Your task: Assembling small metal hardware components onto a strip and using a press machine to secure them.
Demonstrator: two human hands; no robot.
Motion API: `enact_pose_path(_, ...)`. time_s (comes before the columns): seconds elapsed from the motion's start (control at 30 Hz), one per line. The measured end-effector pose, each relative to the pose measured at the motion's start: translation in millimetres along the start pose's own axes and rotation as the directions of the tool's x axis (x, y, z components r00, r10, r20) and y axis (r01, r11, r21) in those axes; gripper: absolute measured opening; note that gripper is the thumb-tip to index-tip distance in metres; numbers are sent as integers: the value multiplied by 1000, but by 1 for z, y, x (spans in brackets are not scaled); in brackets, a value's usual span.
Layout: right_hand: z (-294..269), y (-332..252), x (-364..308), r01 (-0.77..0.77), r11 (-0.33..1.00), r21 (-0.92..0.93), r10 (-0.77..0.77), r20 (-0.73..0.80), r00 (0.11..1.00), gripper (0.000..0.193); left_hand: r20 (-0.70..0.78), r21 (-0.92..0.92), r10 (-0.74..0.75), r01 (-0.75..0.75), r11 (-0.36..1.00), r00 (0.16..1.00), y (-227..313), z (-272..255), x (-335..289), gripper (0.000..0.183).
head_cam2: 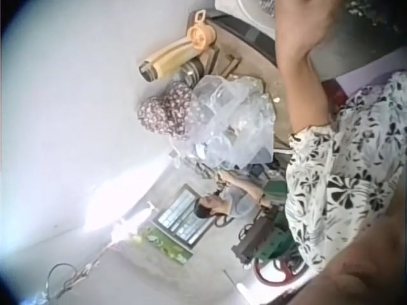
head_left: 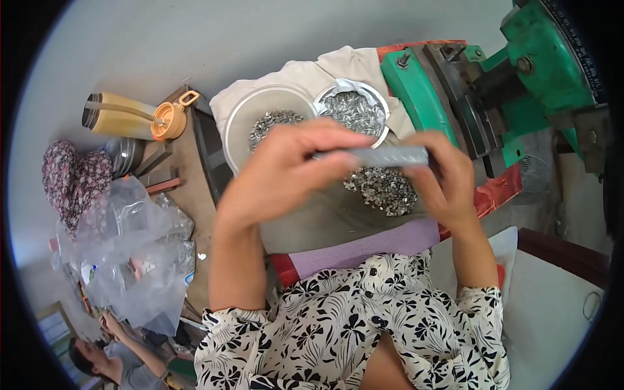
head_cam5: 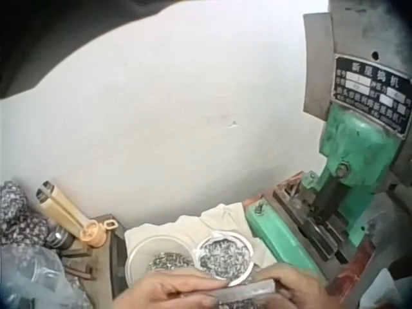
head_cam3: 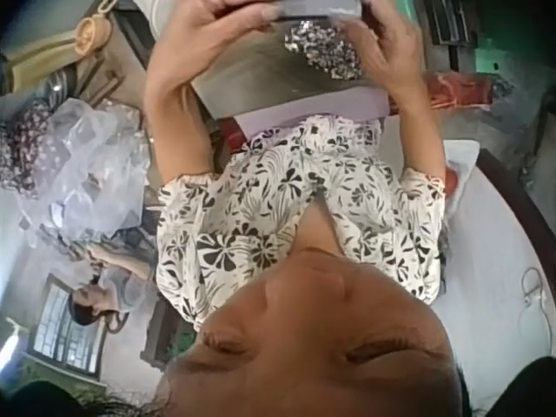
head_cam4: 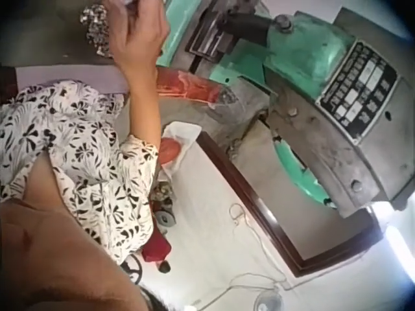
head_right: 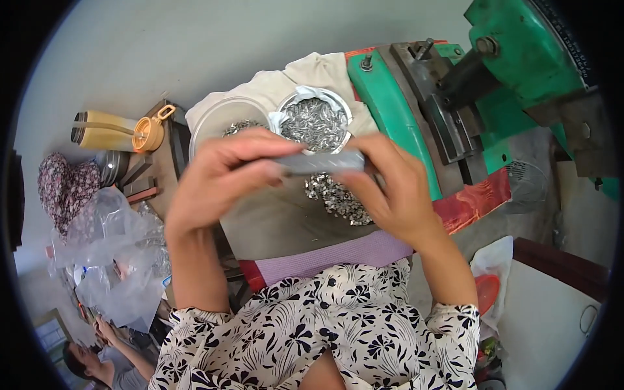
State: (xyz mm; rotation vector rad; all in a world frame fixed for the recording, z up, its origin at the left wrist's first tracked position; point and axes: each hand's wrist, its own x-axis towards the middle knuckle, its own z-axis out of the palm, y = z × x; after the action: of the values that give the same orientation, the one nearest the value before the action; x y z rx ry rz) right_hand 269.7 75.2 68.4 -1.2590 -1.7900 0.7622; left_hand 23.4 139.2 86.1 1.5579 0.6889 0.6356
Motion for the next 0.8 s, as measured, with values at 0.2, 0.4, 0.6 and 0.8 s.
enact_pose_path(0.2,66,-17,66,-83,689,720,106,13,994,25,-354,66,-10,36,997,935,8,-36,-29,33)
enact_pose_path(0.4,70,-10,69,86,955,285,-49,-134,990,28,-524,172,-4,110,979,852,1,-48,-31,32)
enact_pose_path(0.6,36,6,8,-222,847,483,250,6,968,17,-547,-23,-121,130,991,828,-2,-44,-35,37)
enact_pose_path(0.8,-35,61,-116,-490,665,564,629,-68,775,11,-295,-303,-250,158,940,922,-8,-6,-41,40)
